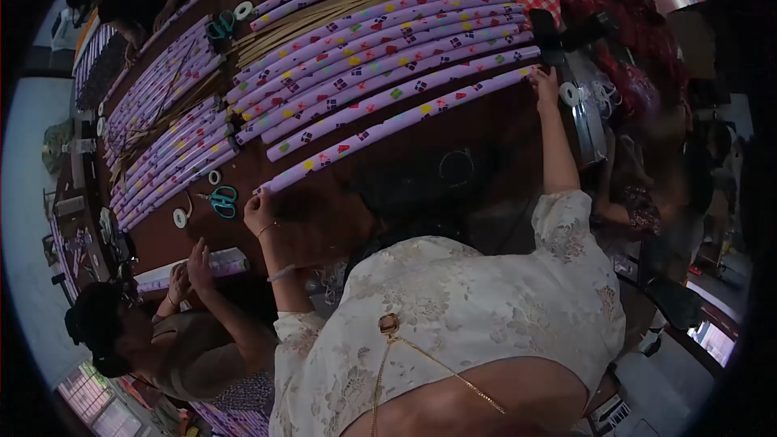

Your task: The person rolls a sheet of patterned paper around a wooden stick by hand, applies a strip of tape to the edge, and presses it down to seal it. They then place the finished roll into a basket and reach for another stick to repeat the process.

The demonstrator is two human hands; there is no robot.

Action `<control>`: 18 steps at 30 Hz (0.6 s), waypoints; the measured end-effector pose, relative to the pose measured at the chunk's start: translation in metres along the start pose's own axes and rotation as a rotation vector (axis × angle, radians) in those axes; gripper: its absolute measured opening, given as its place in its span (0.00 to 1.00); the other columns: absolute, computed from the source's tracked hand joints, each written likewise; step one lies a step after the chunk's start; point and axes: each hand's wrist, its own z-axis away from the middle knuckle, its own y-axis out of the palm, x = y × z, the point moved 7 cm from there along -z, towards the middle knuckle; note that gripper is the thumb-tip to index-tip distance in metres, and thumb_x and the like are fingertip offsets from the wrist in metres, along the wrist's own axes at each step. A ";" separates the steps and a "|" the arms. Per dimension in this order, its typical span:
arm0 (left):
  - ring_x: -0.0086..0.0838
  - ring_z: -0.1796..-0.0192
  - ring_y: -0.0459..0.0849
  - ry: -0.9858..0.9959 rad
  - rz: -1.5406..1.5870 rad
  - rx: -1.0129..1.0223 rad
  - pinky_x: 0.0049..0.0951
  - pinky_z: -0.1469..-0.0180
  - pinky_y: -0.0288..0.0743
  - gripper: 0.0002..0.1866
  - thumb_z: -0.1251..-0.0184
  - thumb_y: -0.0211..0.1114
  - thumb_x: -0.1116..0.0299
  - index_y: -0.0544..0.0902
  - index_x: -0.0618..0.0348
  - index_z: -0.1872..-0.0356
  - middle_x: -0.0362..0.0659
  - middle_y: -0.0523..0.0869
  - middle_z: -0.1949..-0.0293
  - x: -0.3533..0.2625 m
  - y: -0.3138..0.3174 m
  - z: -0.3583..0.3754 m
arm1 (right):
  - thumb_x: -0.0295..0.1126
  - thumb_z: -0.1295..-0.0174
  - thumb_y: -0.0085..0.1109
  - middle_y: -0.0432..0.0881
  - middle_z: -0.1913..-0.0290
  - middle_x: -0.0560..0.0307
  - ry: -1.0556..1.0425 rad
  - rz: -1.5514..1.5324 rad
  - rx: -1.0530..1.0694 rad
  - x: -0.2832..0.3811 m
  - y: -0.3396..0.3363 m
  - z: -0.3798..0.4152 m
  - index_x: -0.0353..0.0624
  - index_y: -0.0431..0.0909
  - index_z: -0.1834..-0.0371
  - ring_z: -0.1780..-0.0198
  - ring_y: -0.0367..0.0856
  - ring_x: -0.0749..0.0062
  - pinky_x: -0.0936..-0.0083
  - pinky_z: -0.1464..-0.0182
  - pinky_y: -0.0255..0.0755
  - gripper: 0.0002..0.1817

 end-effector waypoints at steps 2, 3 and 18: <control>0.19 0.72 0.76 0.066 0.071 0.010 0.21 0.69 0.70 0.20 0.50 0.68 0.56 0.81 0.67 0.73 0.41 0.82 0.75 -0.031 -0.004 -0.006 | 0.25 0.45 0.54 0.76 0.54 0.55 -0.156 -0.095 0.018 0.021 0.004 -0.008 0.41 0.37 0.32 0.66 0.74 0.77 0.81 0.63 0.68 0.42; 0.18 0.72 0.76 0.122 0.127 0.034 0.21 0.69 0.71 0.19 0.49 0.67 0.56 0.81 0.68 0.72 0.41 0.83 0.74 -0.044 -0.001 -0.009 | 0.25 0.45 0.54 0.76 0.54 0.55 -0.191 -0.082 0.008 0.031 0.007 -0.015 0.41 0.36 0.32 0.65 0.74 0.76 0.81 0.62 0.68 0.42; 0.27 0.61 0.80 0.310 0.256 -0.066 0.27 0.57 0.73 0.19 0.47 0.63 0.73 0.73 0.64 0.53 0.45 0.81 0.63 -0.037 0.037 -0.010 | 0.34 0.44 0.55 0.64 0.42 0.44 -0.419 0.222 -0.215 0.018 0.030 0.030 0.34 0.56 0.39 0.45 0.68 0.57 0.69 0.46 0.64 0.31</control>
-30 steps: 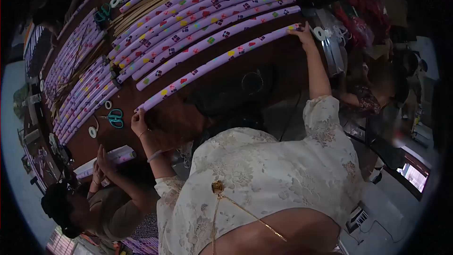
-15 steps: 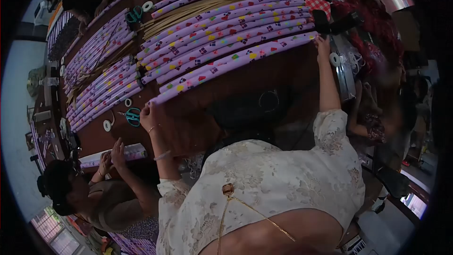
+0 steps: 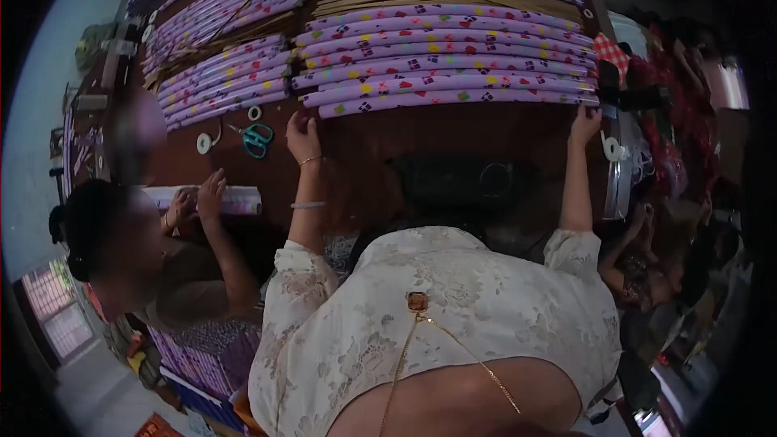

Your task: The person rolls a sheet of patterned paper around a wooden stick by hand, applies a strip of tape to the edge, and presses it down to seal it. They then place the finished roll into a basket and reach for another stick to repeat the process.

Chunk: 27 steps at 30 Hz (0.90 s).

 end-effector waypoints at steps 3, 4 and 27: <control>0.28 0.63 0.79 0.097 -0.084 0.027 0.26 0.61 0.73 0.16 0.44 0.60 0.74 0.74 0.62 0.53 0.45 0.80 0.64 -0.038 -0.015 0.046 | 0.34 0.42 0.53 0.63 0.42 0.47 -0.042 -0.032 0.112 -0.007 0.005 0.056 0.38 0.57 0.38 0.47 0.68 0.61 0.73 0.49 0.65 0.29; 0.28 0.63 0.79 0.088 -0.079 0.062 0.26 0.61 0.73 0.15 0.43 0.60 0.74 0.74 0.62 0.53 0.45 0.80 0.65 -0.037 -0.017 0.059 | 0.35 0.42 0.53 0.62 0.42 0.48 -0.104 0.024 0.193 0.011 0.007 0.084 0.40 0.57 0.38 0.48 0.68 0.62 0.73 0.49 0.65 0.29; 0.38 0.60 0.78 -0.008 -0.215 0.266 0.30 0.58 0.72 0.09 0.45 0.59 0.74 0.79 0.59 0.62 0.47 0.80 0.63 -0.055 -0.037 0.188 | 0.41 0.60 0.66 0.68 0.50 0.52 -1.232 0.501 1.358 0.153 0.121 0.303 0.53 0.61 0.39 0.47 0.66 0.58 0.63 0.42 0.55 0.40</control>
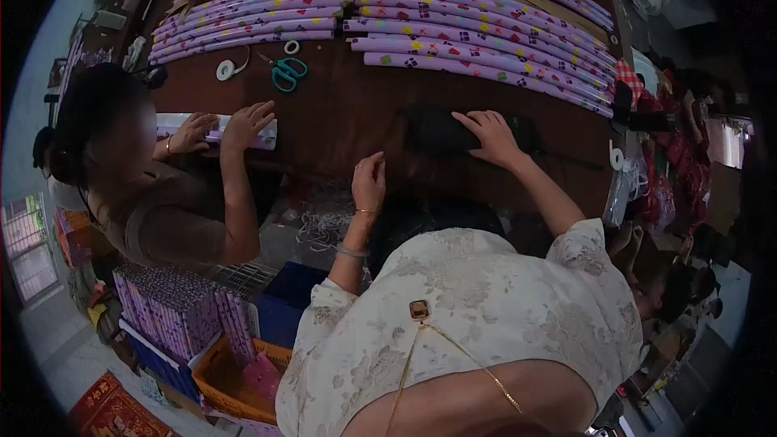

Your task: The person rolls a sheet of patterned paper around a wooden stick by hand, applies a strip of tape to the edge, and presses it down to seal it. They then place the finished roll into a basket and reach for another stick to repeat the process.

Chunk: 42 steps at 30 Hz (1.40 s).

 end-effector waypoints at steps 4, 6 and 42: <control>0.39 0.60 0.77 0.174 -0.043 -0.075 0.32 0.58 0.71 0.08 0.45 0.59 0.74 0.79 0.57 0.63 0.46 0.79 0.64 -0.027 0.003 -0.037 | 0.49 0.51 0.60 0.68 0.50 0.52 0.108 -0.330 0.134 -0.015 -0.014 -0.020 0.52 0.67 0.43 0.49 0.68 0.57 0.65 0.46 0.61 0.31; 0.40 0.61 0.77 0.246 -0.138 -0.150 0.33 0.59 0.70 0.07 0.46 0.59 0.75 0.79 0.57 0.65 0.45 0.79 0.65 -0.041 0.008 -0.064 | 0.49 0.50 0.59 0.71 0.56 0.53 0.175 -0.363 -0.096 -0.032 -0.028 -0.047 0.49 0.75 0.55 0.53 0.73 0.60 0.67 0.52 0.67 0.22; 0.37 0.58 0.80 -0.538 -0.390 -0.155 0.44 0.57 0.69 0.25 0.67 0.73 0.48 0.79 0.54 0.69 0.43 0.81 0.63 -0.023 0.048 -0.215 | 0.41 0.63 0.66 0.74 0.67 0.62 0.743 -0.281 -0.481 -0.119 -0.035 -0.069 0.54 0.78 0.75 0.58 0.72 0.64 0.60 0.53 0.58 0.11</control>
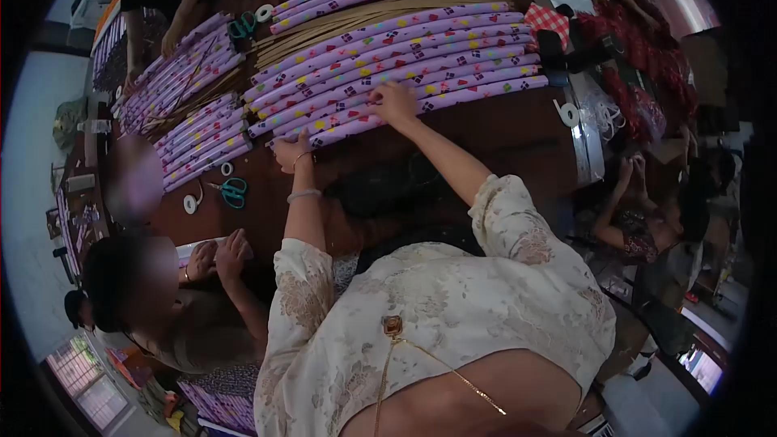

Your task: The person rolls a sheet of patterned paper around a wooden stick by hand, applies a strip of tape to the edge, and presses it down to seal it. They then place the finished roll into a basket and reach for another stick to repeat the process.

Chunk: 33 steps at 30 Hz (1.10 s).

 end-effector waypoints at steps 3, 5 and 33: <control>0.38 0.58 0.80 -0.004 0.005 0.041 0.43 0.58 0.71 0.25 0.67 0.74 0.49 0.79 0.55 0.70 0.44 0.81 0.63 -0.001 0.002 -0.001 | 0.34 0.60 0.64 0.73 0.67 0.61 0.032 0.061 -0.048 -0.027 -0.033 0.004 0.54 0.77 0.77 0.59 0.73 0.62 0.61 0.53 0.58 0.06; 0.38 0.59 0.80 0.032 0.034 0.015 0.42 0.58 0.71 0.25 0.66 0.73 0.48 0.79 0.55 0.71 0.44 0.81 0.64 0.002 0.005 -0.006 | 0.29 0.57 0.60 0.73 0.68 0.60 -0.029 0.221 -0.153 -0.050 -0.047 0.006 0.54 0.78 0.76 0.60 0.73 0.62 0.61 0.55 0.60 0.05; 0.45 0.55 0.78 -1.217 0.415 0.329 0.40 0.55 0.72 0.15 0.46 0.57 0.63 0.78 0.58 0.58 0.53 0.79 0.56 0.485 0.023 0.499 | 0.49 0.39 0.47 0.56 0.37 0.48 -1.182 0.562 0.136 0.120 0.083 0.191 0.50 0.57 0.36 0.40 0.58 0.55 0.52 0.46 0.54 0.29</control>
